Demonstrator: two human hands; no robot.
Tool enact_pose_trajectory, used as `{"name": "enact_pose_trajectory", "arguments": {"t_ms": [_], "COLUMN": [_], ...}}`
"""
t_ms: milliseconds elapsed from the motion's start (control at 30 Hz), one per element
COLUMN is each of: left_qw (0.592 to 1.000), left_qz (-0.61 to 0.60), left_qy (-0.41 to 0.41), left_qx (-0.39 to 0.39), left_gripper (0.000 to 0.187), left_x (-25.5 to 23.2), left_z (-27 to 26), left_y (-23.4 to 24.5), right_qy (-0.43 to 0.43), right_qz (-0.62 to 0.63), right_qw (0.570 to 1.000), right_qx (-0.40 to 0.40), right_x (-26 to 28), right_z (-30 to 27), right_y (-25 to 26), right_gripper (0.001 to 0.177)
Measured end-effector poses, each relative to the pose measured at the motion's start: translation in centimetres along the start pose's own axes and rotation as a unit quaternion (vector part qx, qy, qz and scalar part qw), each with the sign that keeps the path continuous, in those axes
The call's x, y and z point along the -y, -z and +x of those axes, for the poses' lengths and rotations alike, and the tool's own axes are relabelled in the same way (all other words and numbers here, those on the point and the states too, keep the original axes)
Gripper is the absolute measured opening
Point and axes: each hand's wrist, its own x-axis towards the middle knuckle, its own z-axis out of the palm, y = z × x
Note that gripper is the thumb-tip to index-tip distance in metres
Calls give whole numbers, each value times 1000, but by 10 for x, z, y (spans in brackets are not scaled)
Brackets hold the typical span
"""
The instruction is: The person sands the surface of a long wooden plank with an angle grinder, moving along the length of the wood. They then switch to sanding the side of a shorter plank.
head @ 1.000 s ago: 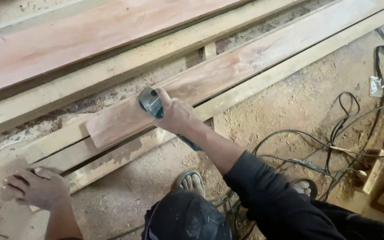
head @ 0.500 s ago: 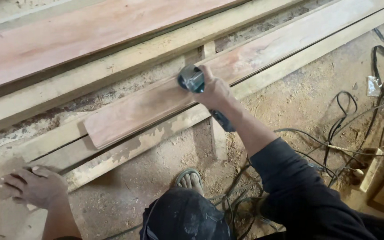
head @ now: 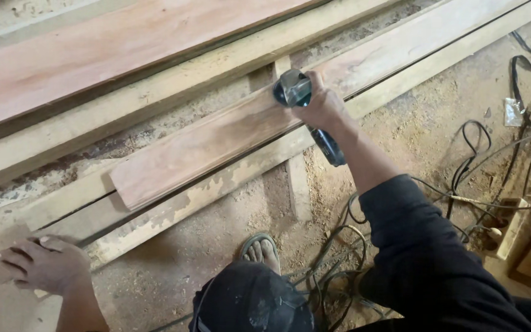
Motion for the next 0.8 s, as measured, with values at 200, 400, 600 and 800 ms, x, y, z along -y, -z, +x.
{"name": "enact_pose_trajectory", "arguments": {"t_ms": [200, 400, 600, 800], "left_qw": [998, 994, 983, 980], "left_qz": [-44, -68, -118, -93], "left_qy": [27, 50, 84, 100], "left_qx": [33, 69, 109, 146], "left_gripper": [50, 64, 63, 64], "left_x": [-10, -10, -21, -24], "left_z": [3, 4, 7, 11], "left_y": [14, 14, 34, 37], "right_qy": [-8, -50, -90, 93], "right_qz": [44, 75, 121, 44], "right_qw": [999, 995, 988, 994], "right_qx": [-15, -32, -29, -30], "right_x": [-12, -36, -23, 13], "right_z": [8, 10, -20, -46], "right_y": [18, 37, 22, -47], "right_gripper": [84, 77, 78, 78]}}
